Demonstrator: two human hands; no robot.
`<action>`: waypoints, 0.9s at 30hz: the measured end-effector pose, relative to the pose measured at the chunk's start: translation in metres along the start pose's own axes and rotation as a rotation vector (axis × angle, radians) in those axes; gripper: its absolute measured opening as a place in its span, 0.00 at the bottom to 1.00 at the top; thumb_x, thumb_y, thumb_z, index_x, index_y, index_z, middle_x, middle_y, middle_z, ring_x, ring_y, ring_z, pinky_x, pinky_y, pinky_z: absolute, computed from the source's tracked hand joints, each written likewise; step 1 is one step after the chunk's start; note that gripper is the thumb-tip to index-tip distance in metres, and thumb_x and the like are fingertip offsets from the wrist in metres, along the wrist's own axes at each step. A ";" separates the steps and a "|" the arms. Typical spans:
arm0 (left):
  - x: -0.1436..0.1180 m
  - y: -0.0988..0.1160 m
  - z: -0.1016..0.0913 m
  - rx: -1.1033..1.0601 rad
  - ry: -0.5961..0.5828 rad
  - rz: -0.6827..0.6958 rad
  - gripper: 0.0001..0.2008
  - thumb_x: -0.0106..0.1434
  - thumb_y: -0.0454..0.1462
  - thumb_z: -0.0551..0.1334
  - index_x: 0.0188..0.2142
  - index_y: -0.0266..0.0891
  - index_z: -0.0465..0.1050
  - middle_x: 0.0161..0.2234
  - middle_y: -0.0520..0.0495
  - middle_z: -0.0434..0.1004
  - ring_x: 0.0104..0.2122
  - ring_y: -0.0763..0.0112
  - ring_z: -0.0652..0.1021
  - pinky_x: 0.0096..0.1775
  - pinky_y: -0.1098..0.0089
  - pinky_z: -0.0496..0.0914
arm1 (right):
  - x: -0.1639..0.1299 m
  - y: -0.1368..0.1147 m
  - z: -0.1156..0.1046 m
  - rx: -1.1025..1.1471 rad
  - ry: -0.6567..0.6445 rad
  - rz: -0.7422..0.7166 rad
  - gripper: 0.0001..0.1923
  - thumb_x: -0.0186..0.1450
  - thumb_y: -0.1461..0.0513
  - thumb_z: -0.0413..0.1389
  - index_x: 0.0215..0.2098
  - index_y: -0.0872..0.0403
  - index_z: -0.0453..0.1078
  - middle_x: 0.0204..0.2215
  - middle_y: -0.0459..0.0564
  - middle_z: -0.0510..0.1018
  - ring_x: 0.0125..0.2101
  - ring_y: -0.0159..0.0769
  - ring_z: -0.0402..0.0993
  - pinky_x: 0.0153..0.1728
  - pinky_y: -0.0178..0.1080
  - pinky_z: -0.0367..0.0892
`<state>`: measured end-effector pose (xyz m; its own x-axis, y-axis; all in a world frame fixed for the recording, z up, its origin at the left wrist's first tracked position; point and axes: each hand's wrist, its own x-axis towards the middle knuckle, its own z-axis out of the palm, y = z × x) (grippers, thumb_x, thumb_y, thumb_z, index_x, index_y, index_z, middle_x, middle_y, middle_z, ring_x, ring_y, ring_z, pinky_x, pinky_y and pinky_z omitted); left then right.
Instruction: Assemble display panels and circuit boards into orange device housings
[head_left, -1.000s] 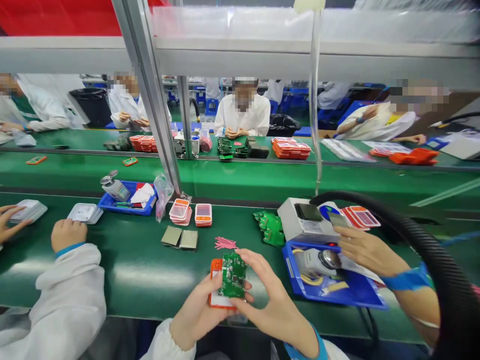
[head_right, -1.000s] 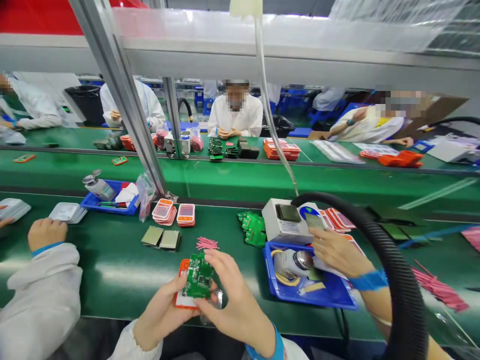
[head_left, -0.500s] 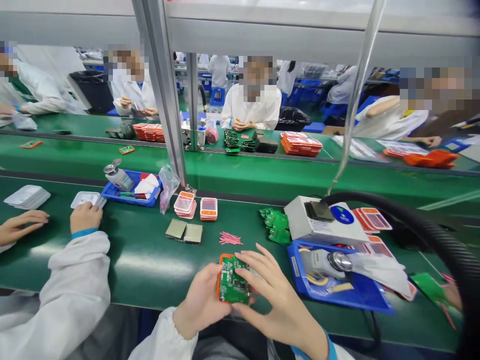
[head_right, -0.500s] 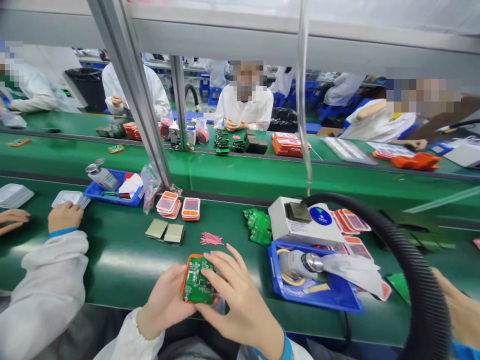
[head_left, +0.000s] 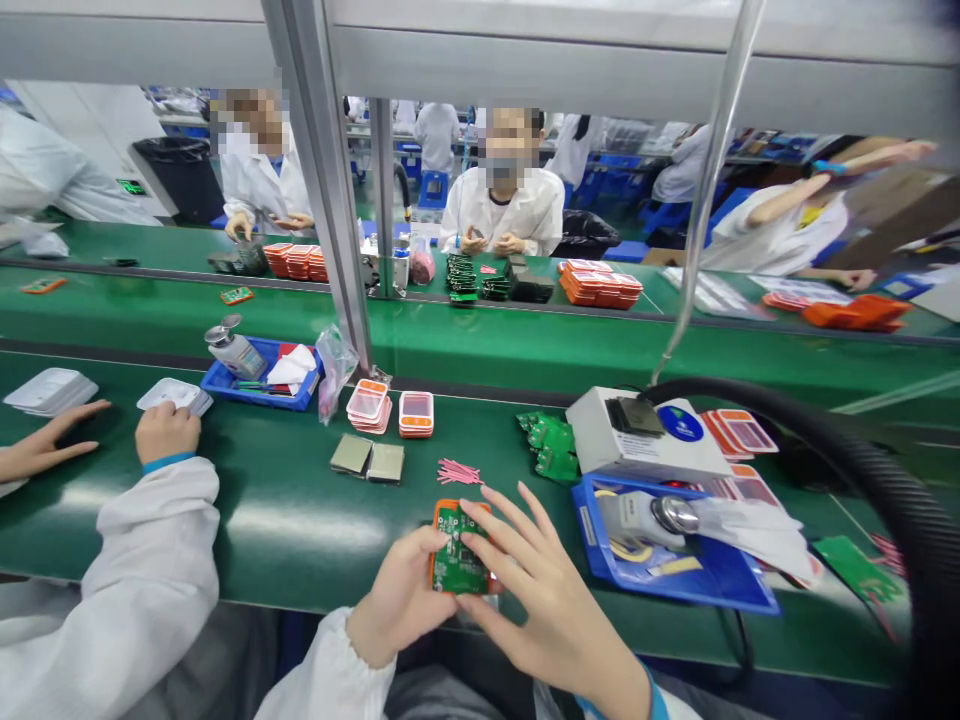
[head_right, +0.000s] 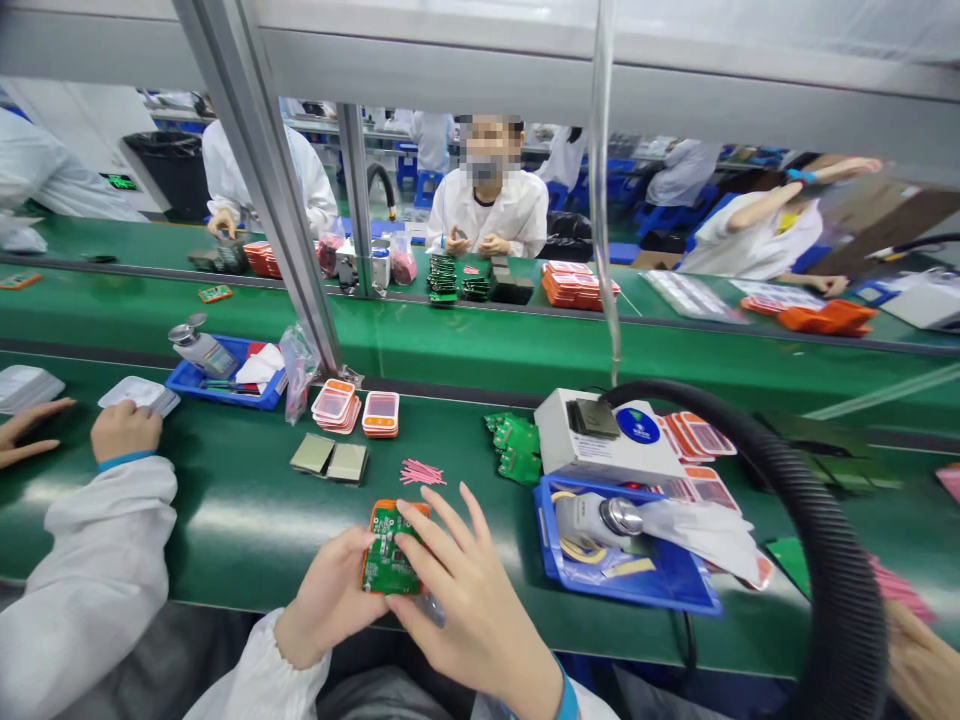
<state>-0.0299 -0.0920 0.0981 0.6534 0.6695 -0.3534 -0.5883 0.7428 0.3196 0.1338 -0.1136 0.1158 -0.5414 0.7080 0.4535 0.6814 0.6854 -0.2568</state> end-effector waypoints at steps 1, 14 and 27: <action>0.000 -0.001 -0.001 -0.001 0.020 0.003 0.11 0.50 0.35 0.63 0.35 0.35 0.76 0.33 0.43 0.80 0.42 0.56 0.77 0.50 0.56 0.65 | 0.000 -0.001 0.000 -0.012 -0.009 -0.006 0.20 0.63 0.62 0.55 0.52 0.57 0.63 0.55 0.59 0.70 0.59 0.52 0.61 0.57 0.67 0.56; -0.004 -0.003 0.002 0.026 0.006 0.015 0.13 0.46 0.32 0.64 0.35 0.37 0.75 0.31 0.46 0.80 0.35 0.61 0.79 0.45 0.58 0.69 | -0.005 0.000 -0.002 -0.021 -0.024 -0.032 0.21 0.63 0.62 0.55 0.53 0.57 0.62 0.55 0.57 0.71 0.58 0.53 0.62 0.59 0.70 0.45; -0.005 -0.009 -0.007 0.153 0.130 0.026 0.18 0.47 0.27 0.63 0.40 0.37 0.70 0.32 0.48 0.79 0.34 0.65 0.80 0.44 0.62 0.71 | -0.007 -0.001 0.001 0.057 -0.017 0.064 0.22 0.60 0.57 0.59 0.51 0.53 0.64 0.54 0.62 0.70 0.54 0.53 0.67 0.57 0.72 0.46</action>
<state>-0.0313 -0.1020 0.0908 0.5661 0.6902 -0.4508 -0.5182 0.7232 0.4566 0.1366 -0.1192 0.1124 -0.5062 0.7533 0.4199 0.6860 0.6468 -0.3332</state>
